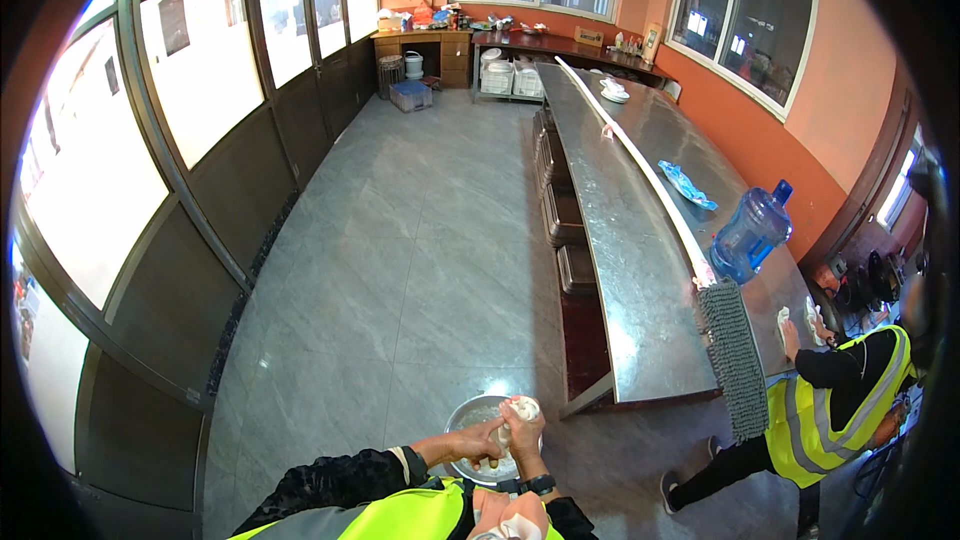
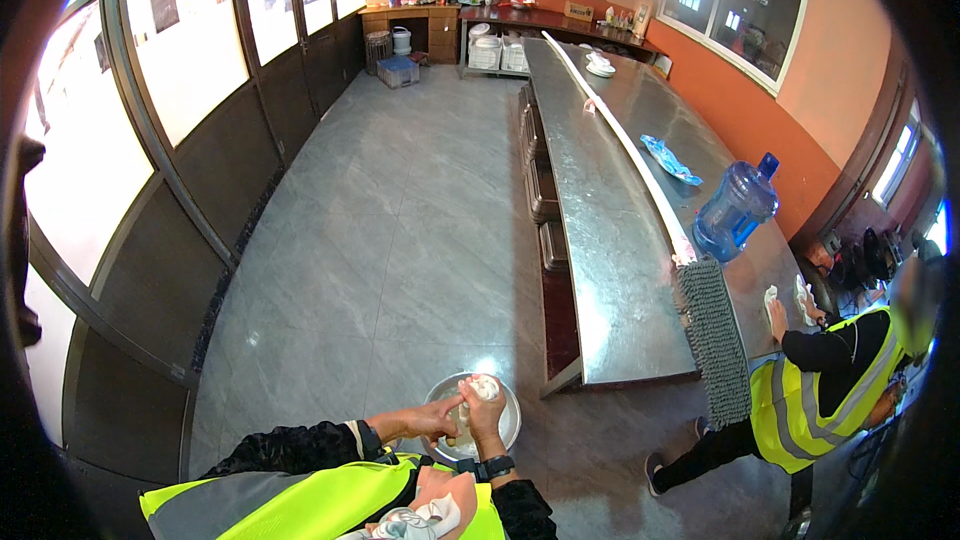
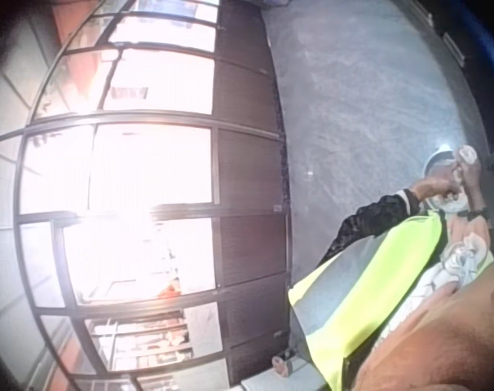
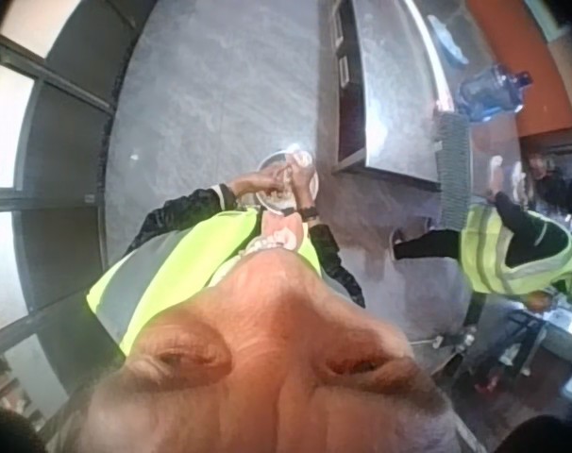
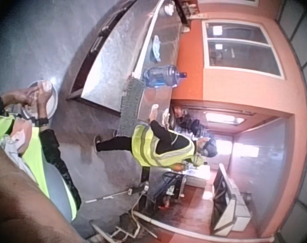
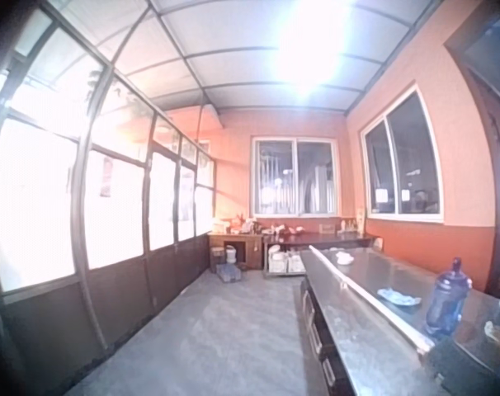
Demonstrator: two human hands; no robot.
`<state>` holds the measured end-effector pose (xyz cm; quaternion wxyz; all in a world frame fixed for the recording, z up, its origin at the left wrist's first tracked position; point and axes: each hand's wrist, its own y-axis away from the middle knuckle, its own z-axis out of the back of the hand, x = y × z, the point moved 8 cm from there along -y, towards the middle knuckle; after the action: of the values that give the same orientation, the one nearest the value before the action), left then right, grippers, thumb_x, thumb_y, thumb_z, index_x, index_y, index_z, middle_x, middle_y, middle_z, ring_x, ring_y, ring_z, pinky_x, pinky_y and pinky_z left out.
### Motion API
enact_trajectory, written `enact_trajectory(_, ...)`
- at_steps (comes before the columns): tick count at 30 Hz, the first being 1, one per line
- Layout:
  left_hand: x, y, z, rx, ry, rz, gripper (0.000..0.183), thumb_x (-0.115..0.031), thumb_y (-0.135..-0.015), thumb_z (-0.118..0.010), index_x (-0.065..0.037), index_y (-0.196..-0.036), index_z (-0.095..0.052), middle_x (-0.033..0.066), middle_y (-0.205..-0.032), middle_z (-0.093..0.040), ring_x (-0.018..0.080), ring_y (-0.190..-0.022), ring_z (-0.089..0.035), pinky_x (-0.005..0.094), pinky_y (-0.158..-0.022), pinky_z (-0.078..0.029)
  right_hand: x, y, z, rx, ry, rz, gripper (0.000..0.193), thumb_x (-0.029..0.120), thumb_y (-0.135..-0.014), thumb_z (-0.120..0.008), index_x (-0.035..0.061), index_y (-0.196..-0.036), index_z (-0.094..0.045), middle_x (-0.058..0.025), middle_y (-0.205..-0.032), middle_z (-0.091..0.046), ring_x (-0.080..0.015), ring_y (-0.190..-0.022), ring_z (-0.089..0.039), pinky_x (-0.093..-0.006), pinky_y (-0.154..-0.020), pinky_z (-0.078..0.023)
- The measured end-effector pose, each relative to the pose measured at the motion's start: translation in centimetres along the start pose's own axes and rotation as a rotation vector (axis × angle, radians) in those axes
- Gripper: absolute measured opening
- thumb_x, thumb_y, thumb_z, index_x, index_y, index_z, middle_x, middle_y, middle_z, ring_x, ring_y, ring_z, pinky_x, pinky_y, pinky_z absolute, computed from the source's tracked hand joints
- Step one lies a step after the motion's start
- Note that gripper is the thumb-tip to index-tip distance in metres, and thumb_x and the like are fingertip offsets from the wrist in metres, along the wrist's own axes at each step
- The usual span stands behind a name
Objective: The person wipes a red countertop, then a glass door, and finally a stainless steel counter using a cloth. They dip the cloth into a metal basin of soapy water to re-wet it before continuing to wipe the counter.
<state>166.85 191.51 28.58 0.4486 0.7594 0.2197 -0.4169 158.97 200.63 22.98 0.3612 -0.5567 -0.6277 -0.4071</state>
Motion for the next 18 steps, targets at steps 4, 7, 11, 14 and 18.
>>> enact_trajectory(4, 0.1, 0.5, -0.6, 0.002, -0.016, 0.054, 0.102, -0.011, -0.082, -0.064, -0.021, -0.16, 0.001, 0.0009, -0.073, -0.057, 0.0075, -0.054, -0.049, 0.0248, -0.048, -0.045, -0.3, -0.3, 0.2, -0.037, 0.033, -0.039, 0.015, 0.0, -0.083, -0.075, 0.0037, -0.095, -0.066, -0.0026, -0.084, -0.066, -0.0115, -0.071, -0.062, -0.0257, -0.064, -0.051)
enact_trajectory(7, 0.4, 0.7, -1.1, 0.013, -0.043, 0.088, 0.105, -0.01, -0.083, -0.063, -0.021, -0.16, 0.007, -0.0026, -0.07, -0.051, 0.0058, -0.053, -0.045, 0.0239, -0.048, -0.044, -0.9, -0.4, 0.6, -0.09, 0.071, -0.066, 0.01, 0.001, -0.084, -0.073, 0.0022, -0.09, -0.066, -0.0024, -0.078, -0.066, -0.0116, -0.065, -0.06, -0.0261, -0.059, -0.05)
enact_trajectory(11, 0.7, 0.9, -1.3, -0.004, -0.013, 0.12, 0.105, -0.01, -0.084, -0.062, -0.021, -0.16, 0.01, -0.0038, -0.067, -0.047, 0.0057, -0.052, -0.043, 0.0241, -0.048, -0.043, -1.4, -0.8, 1.0, -0.141, 0.078, -0.046, 0.01, 0.004, -0.085, -0.072, 0.0028, -0.078, -0.065, -0.001, -0.069, -0.061, -0.0117, -0.057, -0.056, -0.0264, -0.05, -0.044)
enact_trajectory(14, 0.3, 0.9, -1.7, 0.029, 0.015, 0.094, 0.104, -0.01, -0.085, -0.062, -0.021, -0.16, 0.008, -0.0042, -0.067, -0.047, 0.0059, -0.051, -0.043, 0.0244, -0.048, -0.043, -1.4, -1.1, 1.3, -0.133, 0.145, -0.007, 0.012, 0.006, -0.086, -0.071, 0.0031, -0.076, -0.064, -0.0005, -0.069, -0.061, -0.0116, -0.057, -0.056, -0.0277, -0.05, -0.043)
enact_trajectory(18, 0.1, 0.9, -1.7, 0.005, 0.029, 0.119, 0.103, -0.009, -0.084, -0.063, -0.019, -0.16, 0.006, -0.0031, -0.068, -0.049, 0.007, -0.051, -0.046, 0.0245, -0.048, -0.045, -1.3, -1.5, 1.7, -0.117, 0.217, 0.011, 0.015, 0.011, -0.088, -0.07, 0.0007, -0.078, -0.065, -0.0008, -0.071, -0.063, -0.0129, -0.061, -0.057, -0.0308, -0.055, -0.044)
